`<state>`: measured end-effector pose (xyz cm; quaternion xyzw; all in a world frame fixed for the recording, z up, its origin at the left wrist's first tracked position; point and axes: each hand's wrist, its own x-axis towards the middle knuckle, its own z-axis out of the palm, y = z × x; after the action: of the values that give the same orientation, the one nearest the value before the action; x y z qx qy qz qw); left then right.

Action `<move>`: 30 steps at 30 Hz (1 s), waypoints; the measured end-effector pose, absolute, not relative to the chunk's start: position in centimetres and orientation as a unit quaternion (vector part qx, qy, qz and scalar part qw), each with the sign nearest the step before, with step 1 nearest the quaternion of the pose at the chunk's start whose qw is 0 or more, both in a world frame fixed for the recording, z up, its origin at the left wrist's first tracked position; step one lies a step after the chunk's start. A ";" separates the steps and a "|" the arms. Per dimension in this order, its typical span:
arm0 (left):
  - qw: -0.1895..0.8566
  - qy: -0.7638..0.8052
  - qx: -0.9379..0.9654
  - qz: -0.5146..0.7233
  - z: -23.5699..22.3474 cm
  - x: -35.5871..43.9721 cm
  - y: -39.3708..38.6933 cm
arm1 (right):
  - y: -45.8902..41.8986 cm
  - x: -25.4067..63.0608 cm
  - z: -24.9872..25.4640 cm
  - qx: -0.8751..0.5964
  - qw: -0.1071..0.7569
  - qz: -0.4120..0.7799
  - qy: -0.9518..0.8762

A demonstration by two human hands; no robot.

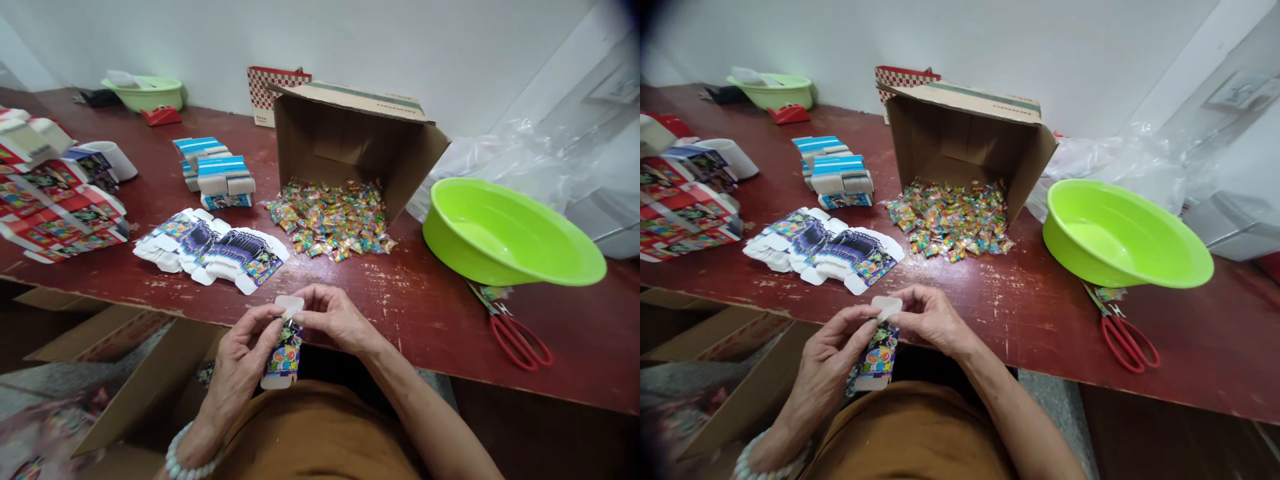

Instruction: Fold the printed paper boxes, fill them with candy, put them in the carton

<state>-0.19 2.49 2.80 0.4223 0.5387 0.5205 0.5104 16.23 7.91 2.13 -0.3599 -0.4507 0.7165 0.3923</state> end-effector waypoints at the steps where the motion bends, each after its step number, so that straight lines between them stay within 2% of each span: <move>1: 0.519 0.531 0.407 0.532 2.8 -0.1 2.5 | 7.9 16.2 2.1 -0.363 0.391 0.706 -0.466; 3: 0.565 0.518 0.356 0.534 2.9 0.1 2.4 | 7.6 16.2 1.9 -0.370 0.416 0.669 -0.494; 6: 0.670 0.496 0.300 0.463 2.9 0.4 2.2 | 7.2 16.3 1.6 -0.373 0.455 0.596 -0.547; 9: 0.723 0.472 0.272 0.425 2.6 0.6 2.2 | 7.0 16.4 1.6 -0.367 0.431 0.533 -0.629; 16: 0.717 0.485 0.255 0.431 2.4 0.8 2.8 | 7.8 16.0 2.1 -0.359 0.337 0.665 -0.562; 19: 0.702 0.493 0.283 0.430 2.3 0.6 2.9 | 8.3 15.9 2.5 -0.356 0.329 0.698 -0.526; 21: 0.693 0.499 0.296 0.428 2.1 0.6 3.0 | 8.4 15.9 2.6 -0.369 0.348 0.675 -0.536; 26: 0.688 0.518 0.280 0.424 1.7 1.0 3.0 | 7.5 16.2 2.7 -0.377 0.392 0.487 -0.684; 30: 0.677 0.527 0.296 0.420 1.4 1.3 3.0 | 7.1 16.5 2.6 -0.380 0.389 0.487 -0.683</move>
<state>1.34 2.95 1.38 0.2955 0.5274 0.4197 0.6770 16.53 7.10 2.61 -0.3796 -0.6834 0.4871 0.3892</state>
